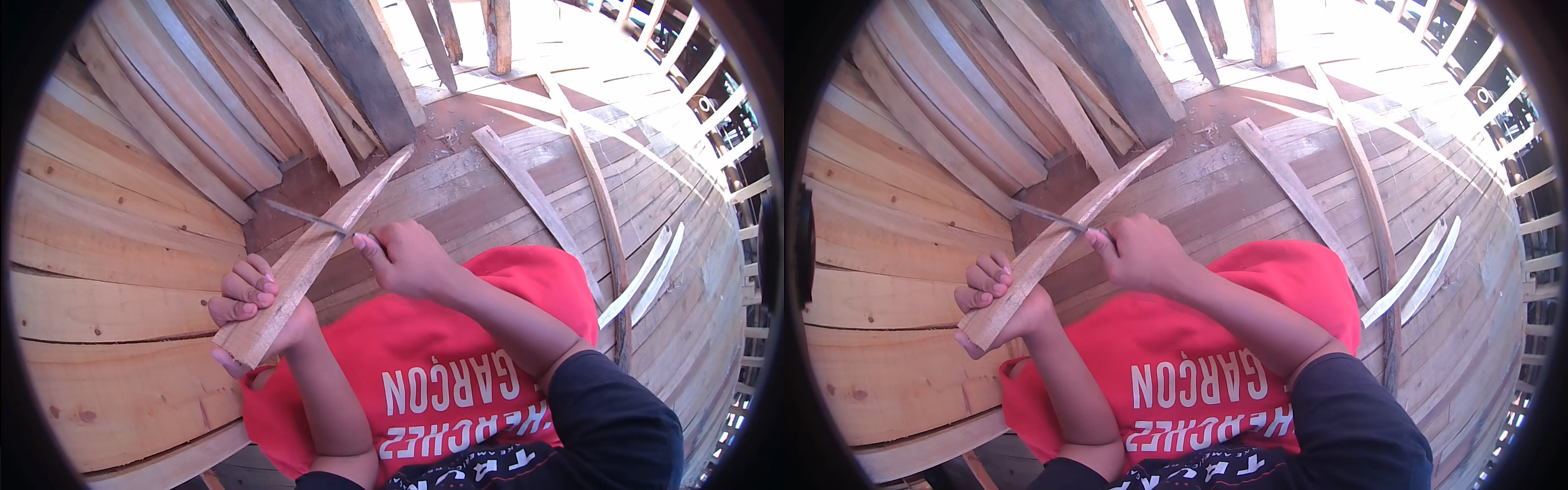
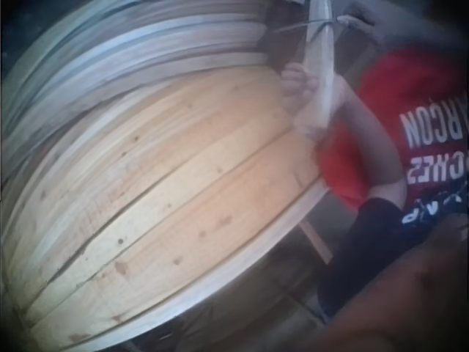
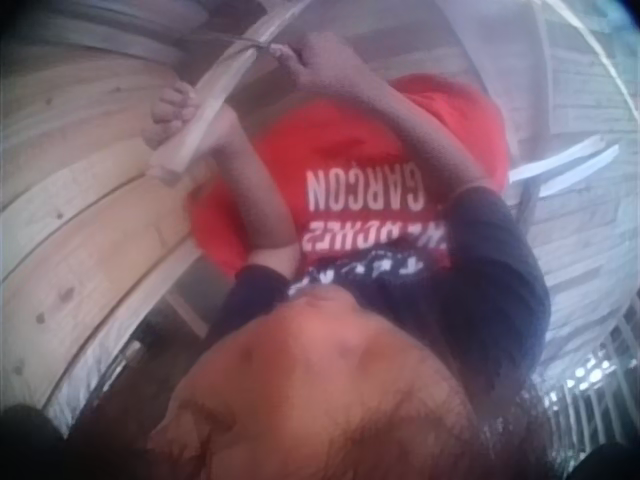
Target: The person holds a small wooden plank in the left hand and uses a knife in the right hand to shave thin strips from the wood's surface. The person repeatedly shaves the wood, rotating it slightly to work on different sections, while wood shavings accumulate on the floor.
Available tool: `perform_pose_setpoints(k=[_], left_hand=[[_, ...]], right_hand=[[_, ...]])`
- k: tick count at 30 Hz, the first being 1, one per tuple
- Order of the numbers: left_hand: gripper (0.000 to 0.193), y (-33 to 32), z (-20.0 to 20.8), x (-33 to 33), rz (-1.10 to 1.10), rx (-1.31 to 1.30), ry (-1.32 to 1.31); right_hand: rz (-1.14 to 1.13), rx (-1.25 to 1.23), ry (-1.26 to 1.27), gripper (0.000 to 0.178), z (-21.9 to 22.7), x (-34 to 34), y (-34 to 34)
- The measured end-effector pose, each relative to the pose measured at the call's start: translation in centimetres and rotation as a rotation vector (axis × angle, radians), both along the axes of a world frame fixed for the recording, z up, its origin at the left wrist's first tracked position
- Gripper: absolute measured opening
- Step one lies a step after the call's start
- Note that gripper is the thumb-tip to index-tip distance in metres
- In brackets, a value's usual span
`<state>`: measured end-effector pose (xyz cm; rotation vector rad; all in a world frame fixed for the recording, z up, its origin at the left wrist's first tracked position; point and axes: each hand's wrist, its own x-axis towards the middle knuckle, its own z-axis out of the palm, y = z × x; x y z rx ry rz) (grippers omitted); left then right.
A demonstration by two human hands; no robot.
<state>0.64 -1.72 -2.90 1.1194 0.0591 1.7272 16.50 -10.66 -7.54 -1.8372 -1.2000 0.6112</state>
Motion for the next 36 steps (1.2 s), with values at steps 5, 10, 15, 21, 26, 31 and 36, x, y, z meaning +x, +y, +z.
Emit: perform_pose_setpoints(k=[5, 10, 15, 21, 26, 31, 36], left_hand=[[0.057, 0.0, 0.4, 0.5, -0.012, -0.007, -0.021], [0.058, 0.3, 0.1, 0.1, 0.002, -0.005, -0.020], [0.057, 0.3, 0.2, 0.4, -0.053, 0.039, -0.025], [0.057, 0.6, -0.4, -0.4, -0.055, 0.012, -0.023], [0.056, 0.6, -0.3, 0.0, -0.079, 0.056, -0.013], [0.056, 0.6, -0.4, -0.1, -0.096, 0.075, -0.004], [0.056, 1.0, -0.7, -0.3, -0.078, 0.035, -0.016]], right_hand=[[-0.062, -0.210, 0.185, 0.057, -3.3, 4.5, 1.7], [0.006, 0.003, -0.047, 0.055, -1.0, 1.0, 0.5], [-0.033, -0.128, -0.006, 0.051, -3.5, 5.1, 1.4], [0.028, -0.146, -0.014, 0.052, -0.9, 1.5, 0.5], [-0.012, -0.110, 0.034, 0.054, -3.3, 4.6, 1.4], [0.084, -0.017, 0.013, 0.052, -1.3, 1.6, 0.4], [0.060, 0.005, -0.118, 0.045, -2.0, 2.2, 1.0]])
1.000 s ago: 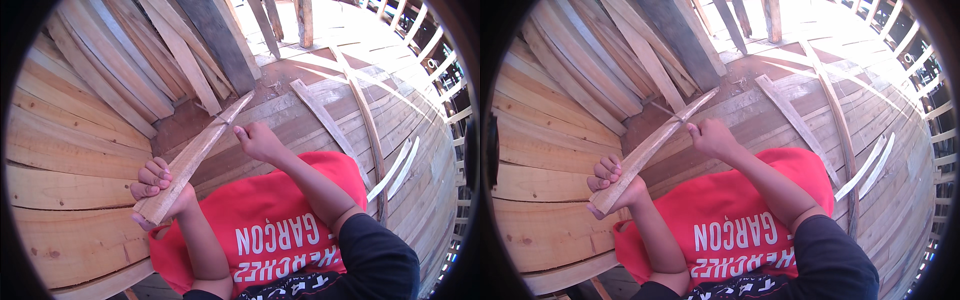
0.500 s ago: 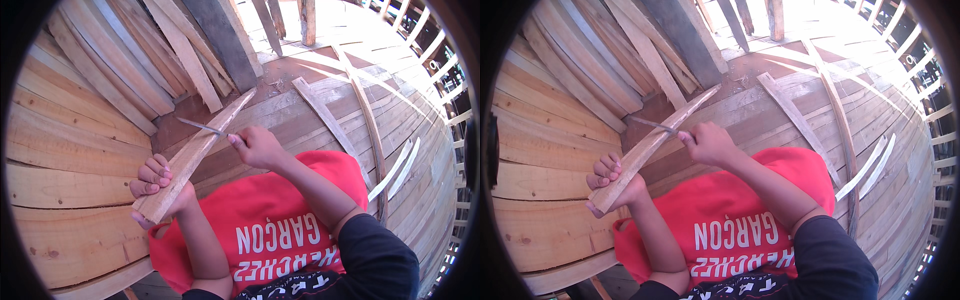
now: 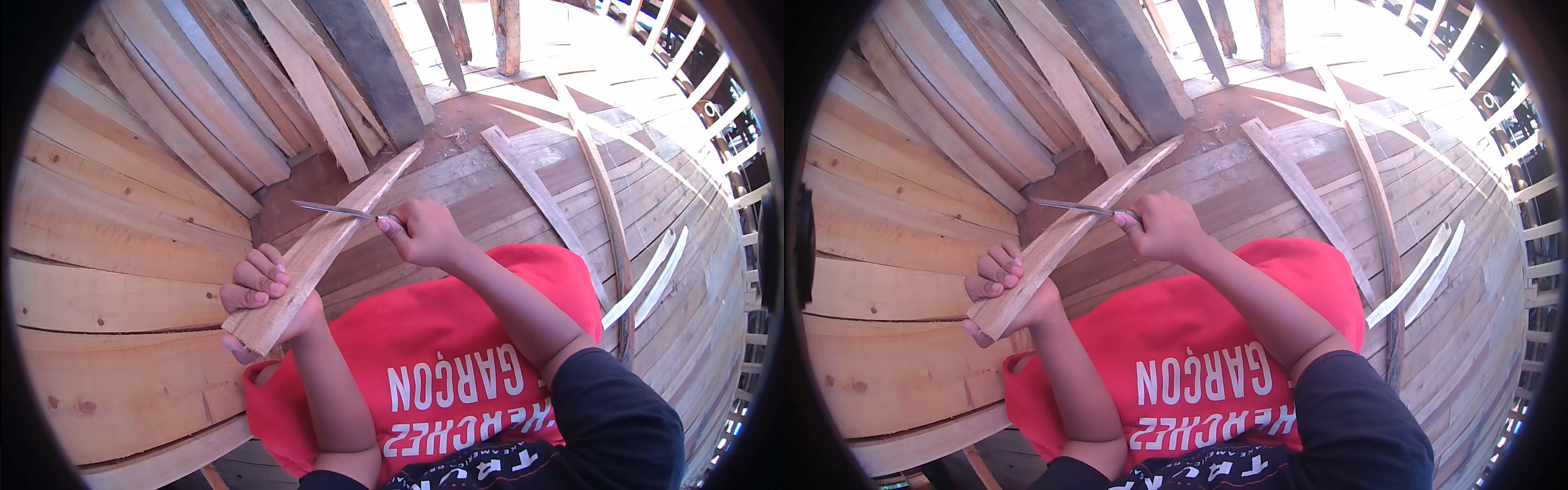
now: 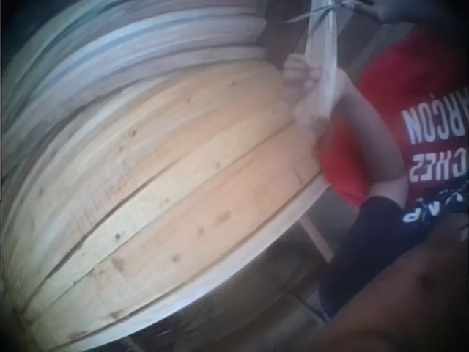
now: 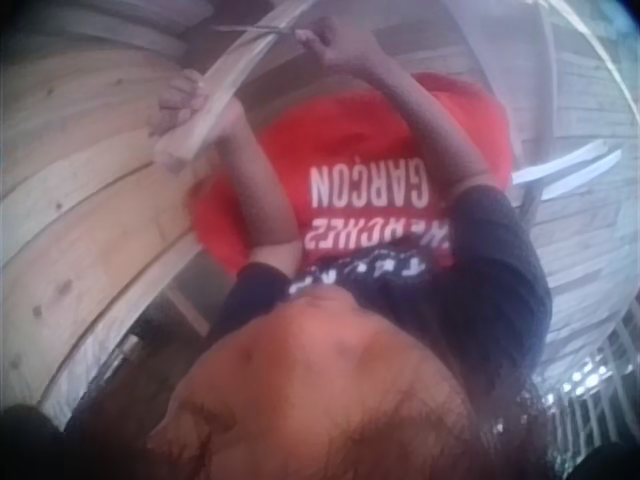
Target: The person holds a small wooden plank in the left hand and uses a knife in the right hand to shave thin strips from the wood's surface. The person repeatedly shaves the wood, rotating it slightly to work on different sections, while wood shavings accumulate on the floor.
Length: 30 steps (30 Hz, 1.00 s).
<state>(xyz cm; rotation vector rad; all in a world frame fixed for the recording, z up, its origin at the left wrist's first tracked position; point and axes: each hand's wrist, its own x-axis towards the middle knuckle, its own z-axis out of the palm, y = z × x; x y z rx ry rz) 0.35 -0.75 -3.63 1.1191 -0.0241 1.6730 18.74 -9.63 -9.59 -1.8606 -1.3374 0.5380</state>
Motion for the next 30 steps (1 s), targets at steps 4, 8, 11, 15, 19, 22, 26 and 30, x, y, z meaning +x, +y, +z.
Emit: perform_pose_setpoints(k=[4, 8, 11, 15, 19, 22, 26, 30], left_hand=[[0.056, -0.1, 0.1, -0.1, -0.009, 0.003, 0.002], [0.057, 0.2, -0.2, -0.4, -0.010, 0.008, -0.003], [0.061, 0.8, -0.7, -0.3, -0.029, 0.054, -0.063], [0.061, -0.1, 0.4, 1.0, -0.093, 0.098, -0.055], [0.060, -0.8, 0.2, 0.6, -0.071, 0.120, 0.015], [0.060, -1.0, 0.0, 0.8, -0.088, 0.121, 0.024], [0.059, -0.8, 0.2, 1.1, -0.112, 0.140, 0.018], [0.059, -1.3, 0.1, 0.9, -0.102, 0.156, 0.033]], right_hand=[[-0.023, 0.084, -0.083, 0.044, -0.9, -0.4, 0.1], [-0.034, 0.124, -0.131, 0.045, -1.9, -1.0, 0.5], [-0.284, -0.073, -0.090, 0.047, -4.8, 1.8, 1.6], [-0.380, -0.140, -0.044, 0.054, -8.6, 5.8, 0.7], [-0.143, -0.140, 0.069, 0.060, 3.0, -2.1, -0.6], [-0.211, -0.127, 0.036, 0.061, 4.5, -3.9, -1.3], [-0.283, -0.049, 0.133, 0.055, -0.6, -0.9, 0.0], [-0.271, -0.101, -0.054, 0.053, 3.2, -3.2, -1.1]])
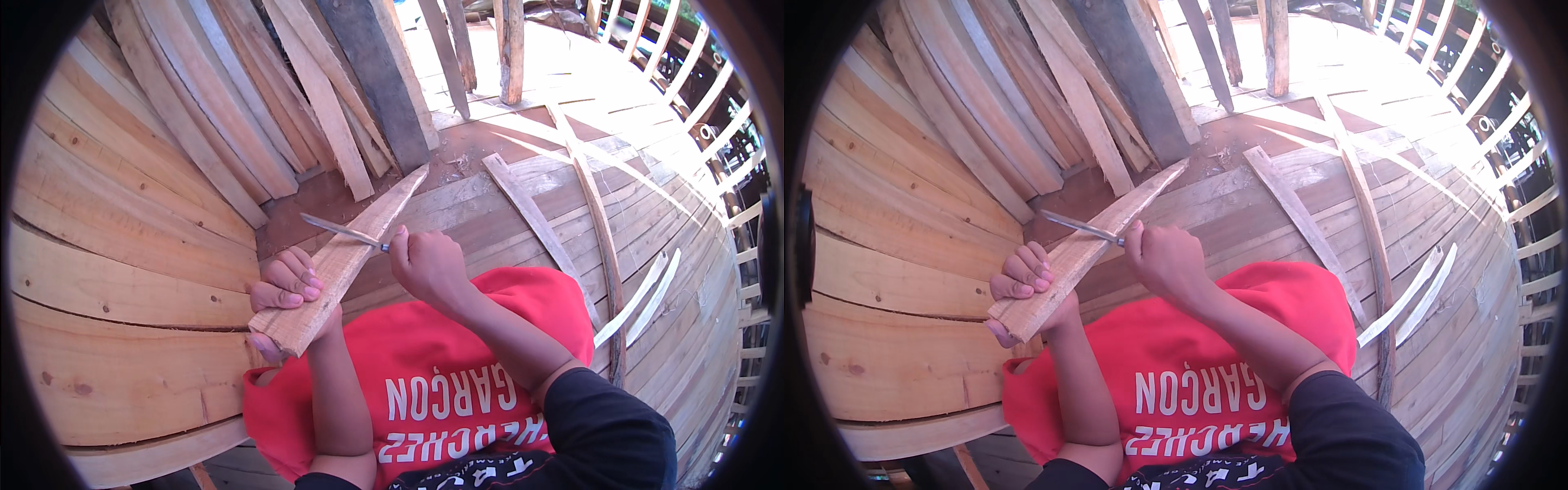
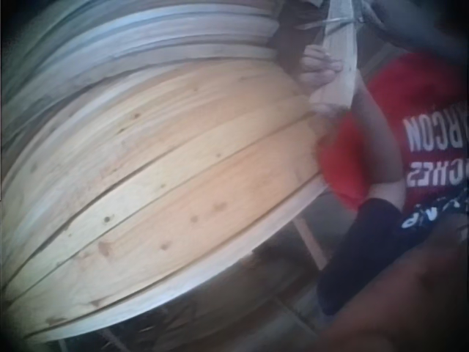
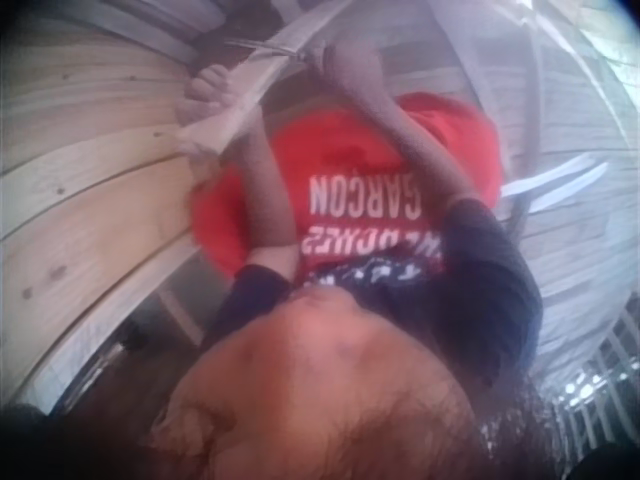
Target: The person holds a small wooden plank in the left hand and uses a knife in the right hand to shave thin strips from the wood's surface. The person repeatedly shaves the wood, rotating it slightly to work on different sections, while wood shavings accumulate on the floor.
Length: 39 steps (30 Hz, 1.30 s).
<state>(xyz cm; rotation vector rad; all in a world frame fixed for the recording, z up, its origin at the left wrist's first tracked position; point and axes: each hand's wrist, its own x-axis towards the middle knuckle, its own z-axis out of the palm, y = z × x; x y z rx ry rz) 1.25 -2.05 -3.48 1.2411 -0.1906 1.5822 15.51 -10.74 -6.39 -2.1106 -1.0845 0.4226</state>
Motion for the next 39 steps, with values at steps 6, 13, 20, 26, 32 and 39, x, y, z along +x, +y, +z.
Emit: perform_pose_setpoints(k=[6, 13, 20, 26, 32, 39], left_hand=[[0.061, -1.0, 0.4, 1.1, -0.062, 0.100, 0.037], [0.058, -0.3, 0.0, 0.3, 0.012, 0.036, 0.033], [0.059, 0.2, 0.0, 0.2, -0.032, 0.024, 0.003], [0.060, 0.1, 0.1, 0.5, -0.010, 0.038, 0.017], [0.059, -0.6, 0.1, 0.6, -0.008, 0.065, 0.053], [0.060, 0.8, -0.2, -0.2, 0.015, 0.013, 0.042]], right_hand=[[-0.224, 0.010, -0.033, 0.054, -5.1, 5.1, 0.8], [-0.039, -0.057, 0.067, 0.055, -1.2, 1.2, -0.2], [-0.064, -0.066, 0.070, 0.054, -1.4, 2.2, 0.5], [-0.230, -0.102, 0.097, 0.052, -6.3, 5.3, 1.4], [-0.043, -0.138, 0.196, 0.054, -1.1, 2.3, 0.9], [-0.292, -0.075, 0.200, 0.056, -8.3, 6.9, 1.8]])
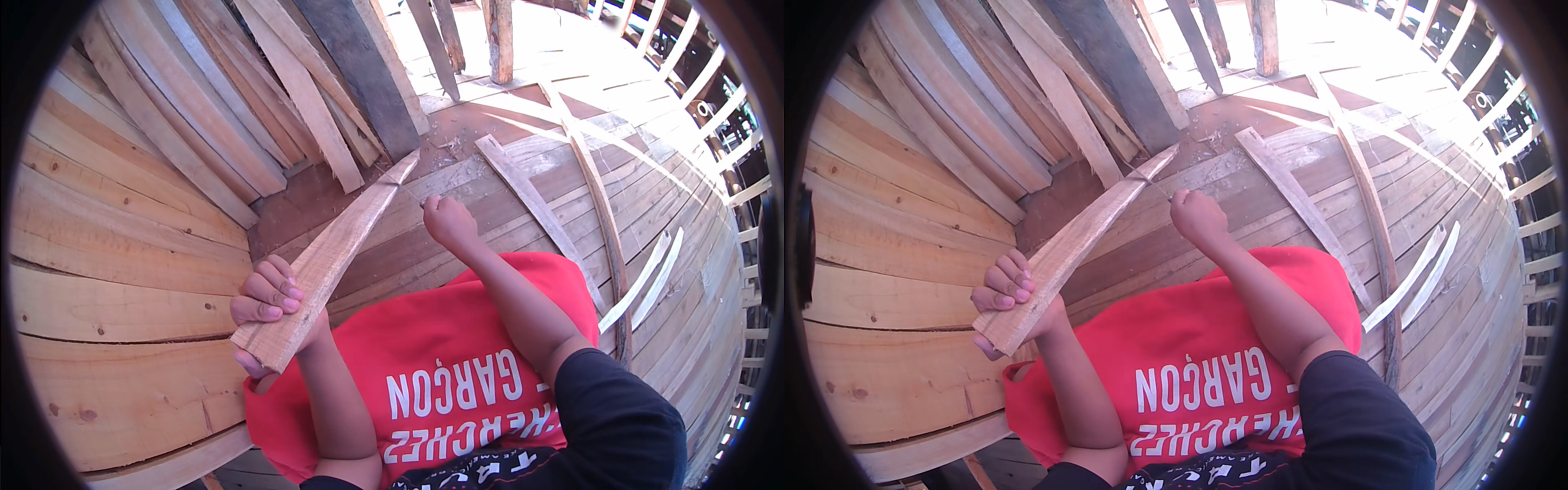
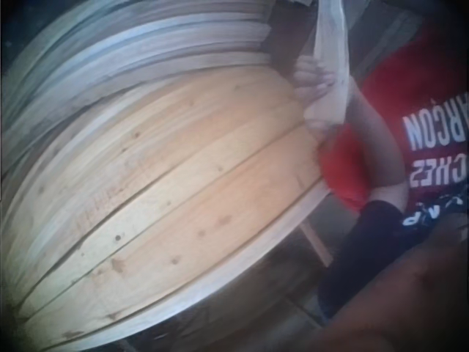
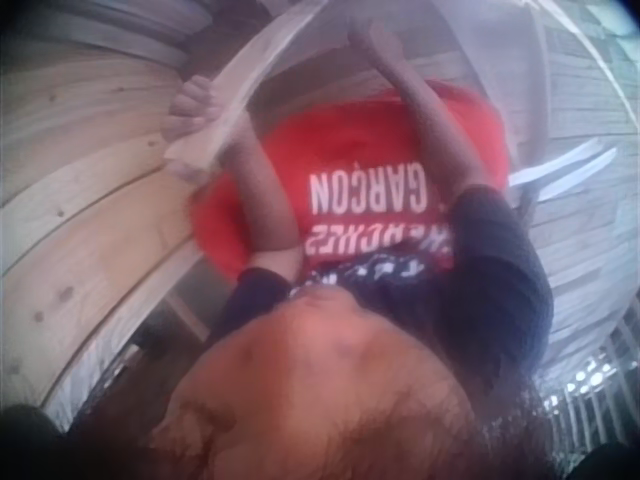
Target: The person holds a small wooden plank in the left hand and uses a knife in the right hand to shave thin strips from the wood's surface. The person repeatedly shaves the wood, rotating it slightly to work on different sections, while wood shavings accumulate on the floor.
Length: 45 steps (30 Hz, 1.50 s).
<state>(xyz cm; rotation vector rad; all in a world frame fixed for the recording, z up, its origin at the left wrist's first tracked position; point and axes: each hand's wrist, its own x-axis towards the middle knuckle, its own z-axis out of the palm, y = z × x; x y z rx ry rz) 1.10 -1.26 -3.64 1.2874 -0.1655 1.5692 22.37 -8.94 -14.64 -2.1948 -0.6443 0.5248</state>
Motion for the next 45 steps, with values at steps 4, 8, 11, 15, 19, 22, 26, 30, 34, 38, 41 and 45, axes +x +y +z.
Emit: perform_pose_setpoints(k=[4, 8, 11, 15, 19, 22, 26, 30, 34, 38, 41, 45], left_hand=[[0.060, -0.1, 0.2, 0.0, -0.019, 0.033, -0.013], [0.061, -0.4, -0.2, -0.2, 0.012, 0.021, -0.014], [0.061, -1.0, 0.2, 0.7, 0.009, -0.008, -0.030], [0.060, 0.0, -0.1, 0.3, 0.116, -0.112, -0.081], [0.059, -0.4, 0.1, 0.4, 0.218, -0.240, -0.092], [0.060, -0.2, 0.1, 0.4, 0.249, -0.307, -0.123], [0.061, 0.3, 0.2, 0.4, 0.338, -0.437, -0.166], [0.063, -0.1, 0.1, 0.8, 0.396, -0.391, -0.138], [0.065, -1.2, 0.8, 2.1, 0.338, -0.247, -0.093], [0.062, 0.2, 0.8, -0.1, 0.203, 0.003, 0.138], [0.056, 0.4, 1.8, -0.9, 0.222, 0.118, 0.269], [0.050, -2.1, 3.3, 0.5, 0.204, -0.039, 0.168]], right_hand=[[0.164, 0.048, 0.021, 0.054, 3.3, -3.2, 0.0], [0.285, 0.095, 0.063, 0.055, 6.4, -6.1, -0.7], [0.184, 0.278, 0.083, 0.055, 3.0, -5.5, -0.1], [0.231, 0.234, 0.027, 0.054, 6.7, -7.7, -1.1], [0.322, 0.240, -0.025, 0.053, 7.3, -8.4, -1.7], [0.257, 0.273, -0.055, 0.053, 4.9, -7.2, -0.2], [0.279, 0.243, -0.063, 0.053, 5.6, -7.8, -0.2], [0.346, 0.252, -0.112, 0.054, 8.0, -8.7, -1.7], [0.262, 0.277, -0.032, 0.055, 6.4, -6.2, -0.8], [0.243, 0.237, -0.005, 0.056, 7.2, -5.3, -1.0], [0.236, 0.269, 0.012, 0.057, 6.9, -4.8, -1.2], [0.195, 0.317, 0.058, 0.057, 6.1, -4.5, -1.0]])
